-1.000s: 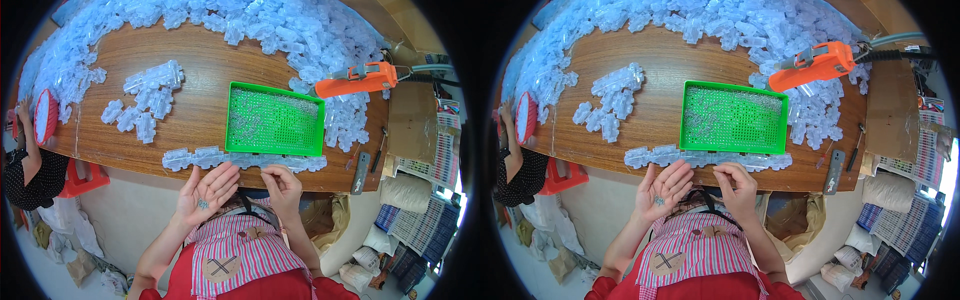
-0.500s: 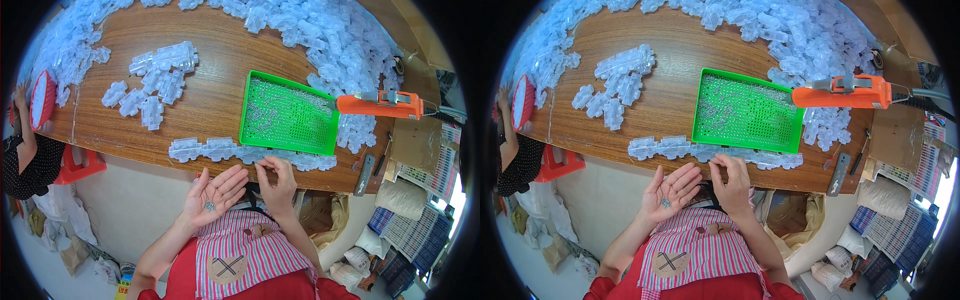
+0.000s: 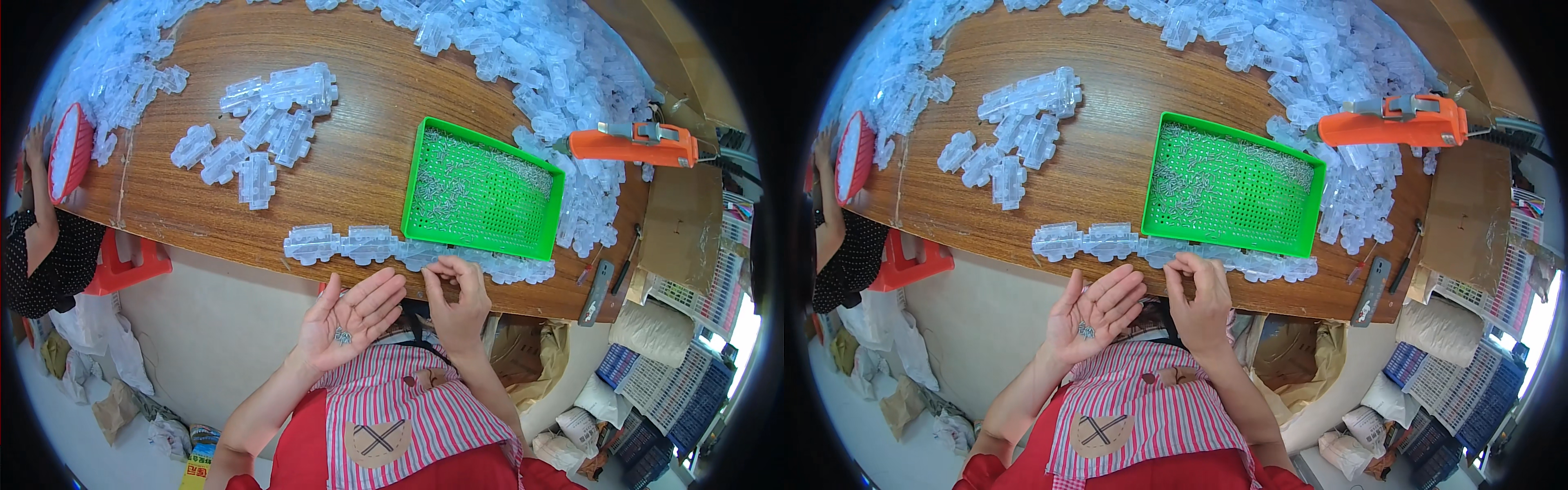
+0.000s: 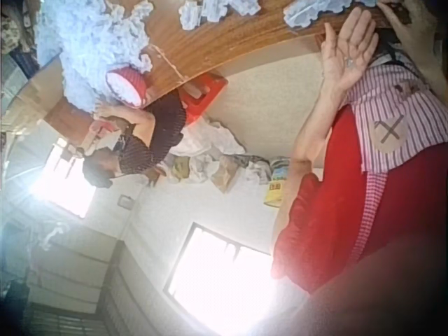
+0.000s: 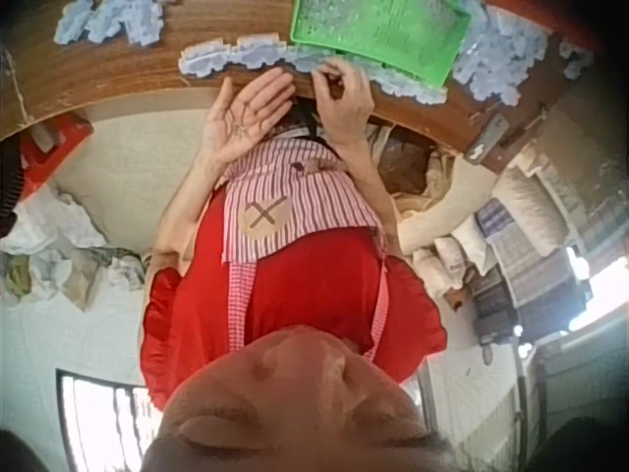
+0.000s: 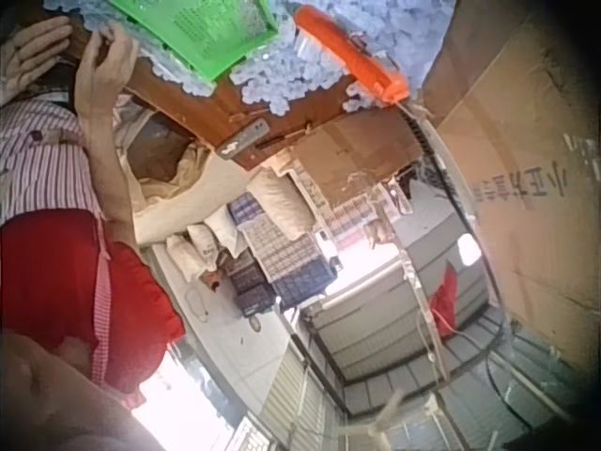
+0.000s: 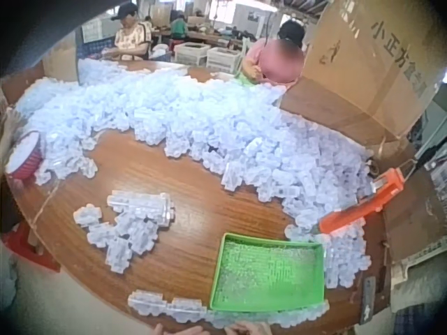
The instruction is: The person picks up a plastic housing and places it on the table, then gathers metal pins from a green tray. They insert the pins into the housing one at a time and set the assembled unit aside.
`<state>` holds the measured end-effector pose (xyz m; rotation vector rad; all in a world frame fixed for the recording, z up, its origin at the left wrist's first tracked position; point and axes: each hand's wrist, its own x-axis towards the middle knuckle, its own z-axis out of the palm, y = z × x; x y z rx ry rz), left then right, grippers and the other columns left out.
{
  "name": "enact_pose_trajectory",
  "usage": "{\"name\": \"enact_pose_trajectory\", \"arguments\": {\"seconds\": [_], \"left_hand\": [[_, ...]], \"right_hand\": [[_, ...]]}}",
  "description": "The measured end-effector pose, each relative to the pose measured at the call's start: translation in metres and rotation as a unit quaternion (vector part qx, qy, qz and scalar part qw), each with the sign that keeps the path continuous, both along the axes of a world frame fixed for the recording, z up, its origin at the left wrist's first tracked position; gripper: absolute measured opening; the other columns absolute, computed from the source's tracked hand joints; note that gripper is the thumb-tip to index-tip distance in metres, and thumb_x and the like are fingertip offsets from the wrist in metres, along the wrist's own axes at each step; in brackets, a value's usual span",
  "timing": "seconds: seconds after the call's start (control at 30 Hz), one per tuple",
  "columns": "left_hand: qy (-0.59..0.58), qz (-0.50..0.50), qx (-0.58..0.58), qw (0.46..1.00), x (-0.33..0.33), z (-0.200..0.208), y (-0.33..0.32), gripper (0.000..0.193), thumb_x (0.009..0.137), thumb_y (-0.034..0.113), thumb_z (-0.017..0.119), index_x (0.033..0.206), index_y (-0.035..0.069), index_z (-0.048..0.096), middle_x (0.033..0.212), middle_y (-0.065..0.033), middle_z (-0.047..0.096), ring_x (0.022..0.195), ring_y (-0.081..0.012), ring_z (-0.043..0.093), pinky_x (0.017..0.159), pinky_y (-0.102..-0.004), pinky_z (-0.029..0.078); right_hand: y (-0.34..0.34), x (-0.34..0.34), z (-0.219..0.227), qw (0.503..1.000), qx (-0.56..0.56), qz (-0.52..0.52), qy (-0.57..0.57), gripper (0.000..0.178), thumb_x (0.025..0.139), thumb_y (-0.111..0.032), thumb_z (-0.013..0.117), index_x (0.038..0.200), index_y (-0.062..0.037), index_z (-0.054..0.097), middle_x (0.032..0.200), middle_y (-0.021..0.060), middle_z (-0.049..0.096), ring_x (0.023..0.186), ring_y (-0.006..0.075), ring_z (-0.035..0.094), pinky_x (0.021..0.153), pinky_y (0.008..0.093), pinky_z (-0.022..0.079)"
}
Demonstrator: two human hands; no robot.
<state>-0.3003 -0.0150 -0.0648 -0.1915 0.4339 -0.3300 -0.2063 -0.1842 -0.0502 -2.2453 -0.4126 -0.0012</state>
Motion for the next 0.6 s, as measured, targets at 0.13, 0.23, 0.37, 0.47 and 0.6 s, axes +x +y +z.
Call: {"name": "enact_pose_trajectory", "arguments": {"seconds": [0.13,0.23,0.37,0.47,0.6], "left_hand": [[0.000,0.005,-0.001,1.000,0.001,0.000,0.000,0.070,0.103,0.052,0.024,0.152,0.002,0.021,0.157,-0.0166,0.024,0.147,-0.0272,0.019,0.122,-0.0413,0.014],[0.001,0.002,0.009,1.000,0.001,0.002,0.000,0.070,0.103,0.052,0.024,0.152,0.003,0.021,0.157,-0.0165,0.024,0.147,-0.0271,0.019,0.122,-0.0414,0.014],[-0.019,0.002,0.001,1.000,0.002,-0.001,0.000,0.073,0.102,0.055,0.024,0.152,0.002,0.020,0.158,-0.0148,0.024,0.147,-0.0236,0.020,0.122,-0.0389,0.014],[-0.027,0.008,-0.010,1.000,0.015,0.003,-0.005,0.077,0.100,0.059,0.021,0.153,0.003,0.020,0.158,-0.0132,0.024,0.147,-0.0231,0.021,0.121,-0.0388,0.014],[-0.043,-0.012,-0.034,0.998,0.029,0.007,-0.011,0.083,0.097,0.065,0.017,0.153,0.004,0.019,0.160,-0.0106,0.020,0.146,-0.0231,0.023,0.120,-0.0383,0.015]], "right_hand": [[0.001,0.003,0.003,1.000,-0.013,-0.012,0.019,0.028,0.079,0.001,0.073,0.103,-0.0014,0.061,0.084,0.0077,0.066,0.077,0.0221,0.060,0.070,0.0327,0.050],[0.002,0.003,0.006,0.998,-0.031,-0.033,0.031,0.028,0.079,-0.001,0.074,0.103,-0.0024,0.061,0.083,0.0076,0.063,0.077,0.0220,0.058,0.069,0.0330,0.048],[-0.001,0.002,0.019,0.998,-0.023,-0.021,0.046,0.025,0.079,-0.004,0.074,0.101,-0.0036,0.062,0.086,0.0088,0.059,0.078,0.0232,0.056,0.069,0.0342,0.046],[-0.007,0.002,0.035,0.998,-0.020,0.053,0.000,0.021,0.078,-0.003,0.074,0.097,-0.0067,0.065,0.091,0.0072,0.058,0.082,0.0237,0.054,0.069,0.0335,0.044],[0.000,-0.006,0.053,0.985,-0.022,0.169,-0.007,0.027,0.073,-0.009,0.075,0.099,-0.0163,0.072,0.097,0.0024,0.056,0.090,0.0209,0.050,0.079,0.0365,0.038]]}}
